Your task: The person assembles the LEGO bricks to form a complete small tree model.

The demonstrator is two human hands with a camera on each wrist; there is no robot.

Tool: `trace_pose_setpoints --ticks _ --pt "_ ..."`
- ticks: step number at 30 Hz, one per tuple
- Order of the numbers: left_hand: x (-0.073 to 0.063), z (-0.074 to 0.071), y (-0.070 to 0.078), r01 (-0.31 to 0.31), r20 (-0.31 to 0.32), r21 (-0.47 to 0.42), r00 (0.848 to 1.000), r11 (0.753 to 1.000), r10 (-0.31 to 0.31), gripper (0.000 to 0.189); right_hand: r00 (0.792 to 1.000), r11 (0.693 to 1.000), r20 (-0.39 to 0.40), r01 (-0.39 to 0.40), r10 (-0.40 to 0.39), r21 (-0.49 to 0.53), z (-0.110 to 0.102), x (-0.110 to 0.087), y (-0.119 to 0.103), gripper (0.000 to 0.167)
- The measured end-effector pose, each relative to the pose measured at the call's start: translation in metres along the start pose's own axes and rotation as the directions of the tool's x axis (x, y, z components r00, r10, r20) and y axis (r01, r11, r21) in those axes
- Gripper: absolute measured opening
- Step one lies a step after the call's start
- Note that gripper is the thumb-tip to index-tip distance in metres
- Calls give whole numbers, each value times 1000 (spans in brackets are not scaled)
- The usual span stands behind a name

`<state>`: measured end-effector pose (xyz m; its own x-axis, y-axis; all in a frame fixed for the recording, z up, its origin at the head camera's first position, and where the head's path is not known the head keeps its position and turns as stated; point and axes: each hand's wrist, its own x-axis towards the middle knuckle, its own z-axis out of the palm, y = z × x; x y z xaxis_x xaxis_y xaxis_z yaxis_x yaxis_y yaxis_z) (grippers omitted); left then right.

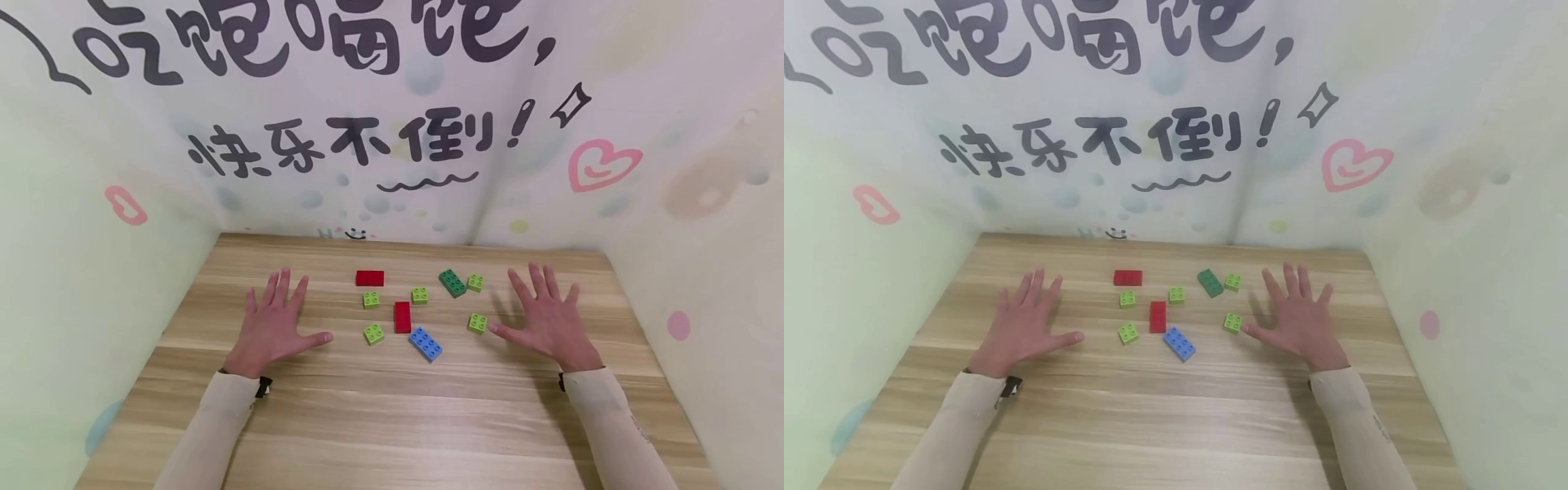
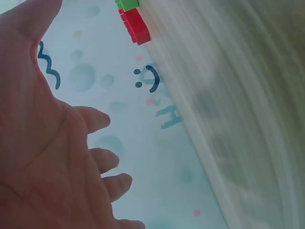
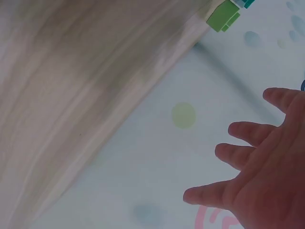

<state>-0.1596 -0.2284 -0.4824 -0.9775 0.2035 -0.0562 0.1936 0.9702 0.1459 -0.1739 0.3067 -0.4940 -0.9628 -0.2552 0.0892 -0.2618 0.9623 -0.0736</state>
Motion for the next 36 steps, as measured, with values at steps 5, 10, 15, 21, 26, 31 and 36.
trace_pose_setpoints --ticks 5,10,15,21,26,31,36 --pt "1 4 1 -17 -13 10 1000 1000 17 126 1000 1000 -5 22 -22 19 2 3 -1 110" --pt "1 9 4 -62 -32 -15 998 998 62 116 997 995 -34 66 -64 77 2 4 -6 101" --pt "1 15 9 -96 -38 -129 995 987 92 102 993 985 -52 110 -104 132 6 4 -11 96" --pt "0 19 21 -117 -55 -211 993 970 108 87 993 967 -33 119 -114 224 9 5 -19 93" --pt "0 22 33 -146 -109 -262 987 954 121 75 991 945 -17 133 -134 300 12 6 -25 86" --pt "1 25 44 -167 -129 -357 983 919 129 65 988 920 20 134 -152 369 14 8 -32 80" --pt "2 28 53 -132 -84 -495 991 859 103 54 986 909 59 121 -157 399 14 10 -36 76"
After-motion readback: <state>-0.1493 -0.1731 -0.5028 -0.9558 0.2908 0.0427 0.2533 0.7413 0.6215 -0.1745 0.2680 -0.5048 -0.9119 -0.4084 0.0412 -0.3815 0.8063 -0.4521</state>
